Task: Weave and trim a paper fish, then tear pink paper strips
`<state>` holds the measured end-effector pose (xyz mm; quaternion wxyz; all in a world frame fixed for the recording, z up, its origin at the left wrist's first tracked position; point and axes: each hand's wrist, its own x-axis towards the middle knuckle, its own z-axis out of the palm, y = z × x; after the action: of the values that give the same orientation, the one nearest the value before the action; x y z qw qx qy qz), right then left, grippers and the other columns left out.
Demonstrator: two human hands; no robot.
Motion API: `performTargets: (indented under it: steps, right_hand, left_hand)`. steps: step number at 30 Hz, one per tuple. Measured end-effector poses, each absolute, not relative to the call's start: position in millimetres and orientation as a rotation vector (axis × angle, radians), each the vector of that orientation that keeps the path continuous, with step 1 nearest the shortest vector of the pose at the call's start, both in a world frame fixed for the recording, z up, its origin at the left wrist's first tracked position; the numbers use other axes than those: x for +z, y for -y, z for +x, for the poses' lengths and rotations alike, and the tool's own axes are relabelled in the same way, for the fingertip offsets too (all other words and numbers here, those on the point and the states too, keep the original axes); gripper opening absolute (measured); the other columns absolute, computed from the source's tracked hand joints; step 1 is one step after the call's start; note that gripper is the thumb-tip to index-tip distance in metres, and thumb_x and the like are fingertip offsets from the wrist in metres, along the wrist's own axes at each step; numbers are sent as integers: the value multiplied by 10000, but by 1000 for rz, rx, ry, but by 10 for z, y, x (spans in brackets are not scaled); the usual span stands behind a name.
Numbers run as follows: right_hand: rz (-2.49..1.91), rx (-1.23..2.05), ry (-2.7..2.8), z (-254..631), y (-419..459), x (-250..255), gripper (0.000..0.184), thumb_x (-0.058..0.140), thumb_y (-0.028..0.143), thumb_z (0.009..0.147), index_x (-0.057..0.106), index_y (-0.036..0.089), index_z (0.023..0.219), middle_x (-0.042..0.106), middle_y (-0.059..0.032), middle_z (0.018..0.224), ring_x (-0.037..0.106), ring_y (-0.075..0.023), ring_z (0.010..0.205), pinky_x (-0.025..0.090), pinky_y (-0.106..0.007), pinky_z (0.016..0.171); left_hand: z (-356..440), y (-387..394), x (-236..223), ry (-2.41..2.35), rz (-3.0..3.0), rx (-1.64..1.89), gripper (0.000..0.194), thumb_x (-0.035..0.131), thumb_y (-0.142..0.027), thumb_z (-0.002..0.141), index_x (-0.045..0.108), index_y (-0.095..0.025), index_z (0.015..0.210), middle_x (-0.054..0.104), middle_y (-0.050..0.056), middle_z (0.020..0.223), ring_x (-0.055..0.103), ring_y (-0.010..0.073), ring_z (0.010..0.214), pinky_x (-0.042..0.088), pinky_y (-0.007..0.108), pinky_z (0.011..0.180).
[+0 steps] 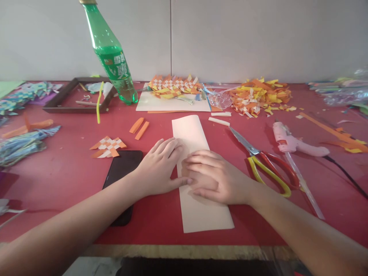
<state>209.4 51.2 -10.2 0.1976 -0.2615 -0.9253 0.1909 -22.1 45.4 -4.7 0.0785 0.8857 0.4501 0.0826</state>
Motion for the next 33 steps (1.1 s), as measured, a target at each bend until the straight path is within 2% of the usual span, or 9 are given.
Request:
performTargets:
  steps: [6,14,17,25,28,33]
  right_hand:
    - [-721,560,2580,2089,-511,-100,544,667,485,838,609,151,1264,624,-138,1310,509,-278,1286,416,-481,1098]
    - [-714,522,2584,2089,-506,-102,545,665,483,846,613,125,1253,630,-147,1301,523,-278,1273,429,-476,1089]
    - [-738,505,2591,2091,-501,-110,535,658,486,848,614,143,1255,620,-142,1322,513,-289,1288,423,-495,1092]
    - [-733,510,2577,2087,-504,-114,521,648,472,855,614,139,1255,615,-149,1324,515,-291,1284,411,-505,1108]
    - [-751,508,2575,2085,-465,-88,502,640,479,859,625,141,1230,617,-154,1302,517,-294,1272,450,-493,1079]
    - [-1005,257,2508,2102,-294,-32,472,628,477,871,669,74,1115,676,-191,1102,621,-319,1066,553,-493,941]
  left_hand:
    - [-211,-440,-49,-1327,2601,215,814,529,-645,840,407,-101,1433,380,178,1557,390,321,1419,245,501,1206]
    - [-222,-443,-40,-1300,2646,197,814,490,-637,869,389,-72,1445,374,179,1561,372,294,1432,218,472,1215]
    - [-222,-431,-13,-1255,2687,190,753,475,-604,893,398,-105,1452,389,152,1558,336,283,1452,197,486,1215]
    - [-224,-411,-35,-1224,2689,211,872,449,-743,831,424,-124,1444,368,168,1565,292,338,1462,164,553,1202]
    - [-218,-427,-46,-1244,2668,224,865,504,-738,799,460,-132,1415,402,176,1543,331,347,1441,178,559,1198]
    - [-204,-447,-34,-1234,2671,251,875,529,-735,778,456,-143,1418,372,144,1569,334,346,1440,199,556,1195]
